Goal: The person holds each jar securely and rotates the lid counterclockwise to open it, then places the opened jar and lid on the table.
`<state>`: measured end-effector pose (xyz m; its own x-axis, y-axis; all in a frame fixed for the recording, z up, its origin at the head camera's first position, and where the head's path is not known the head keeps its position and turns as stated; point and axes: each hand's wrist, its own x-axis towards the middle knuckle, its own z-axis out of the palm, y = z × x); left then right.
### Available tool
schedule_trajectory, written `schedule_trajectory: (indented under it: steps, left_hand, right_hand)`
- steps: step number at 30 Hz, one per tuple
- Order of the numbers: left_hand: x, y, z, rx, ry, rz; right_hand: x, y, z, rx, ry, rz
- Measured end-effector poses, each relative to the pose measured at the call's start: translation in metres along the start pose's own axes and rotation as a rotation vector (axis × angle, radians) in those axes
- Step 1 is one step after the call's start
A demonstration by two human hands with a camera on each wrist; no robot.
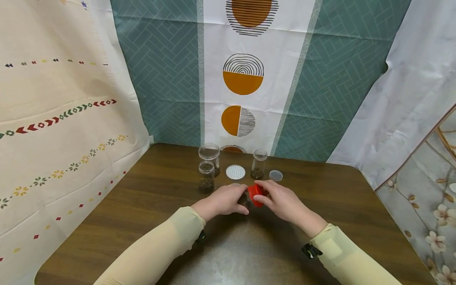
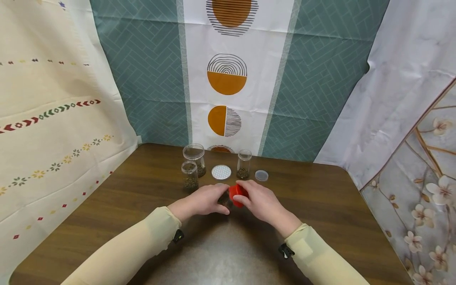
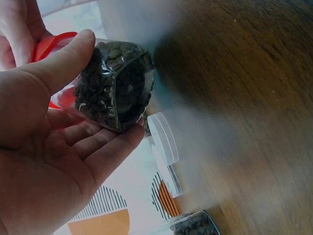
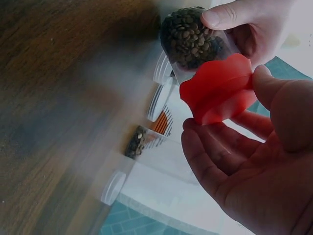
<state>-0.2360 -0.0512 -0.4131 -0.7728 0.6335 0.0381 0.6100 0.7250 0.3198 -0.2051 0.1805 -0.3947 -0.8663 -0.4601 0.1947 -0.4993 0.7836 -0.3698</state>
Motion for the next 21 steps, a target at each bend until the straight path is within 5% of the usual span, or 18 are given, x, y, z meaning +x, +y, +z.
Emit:
schedule_trajectory:
  steps: [21]
  left_hand:
    - [0.0001,0.0015,0.0007,0.028,0.02,0.014]
  right_hand:
    - [-0.0062,0.0103,0.0012,0.037,0.007,-0.133]
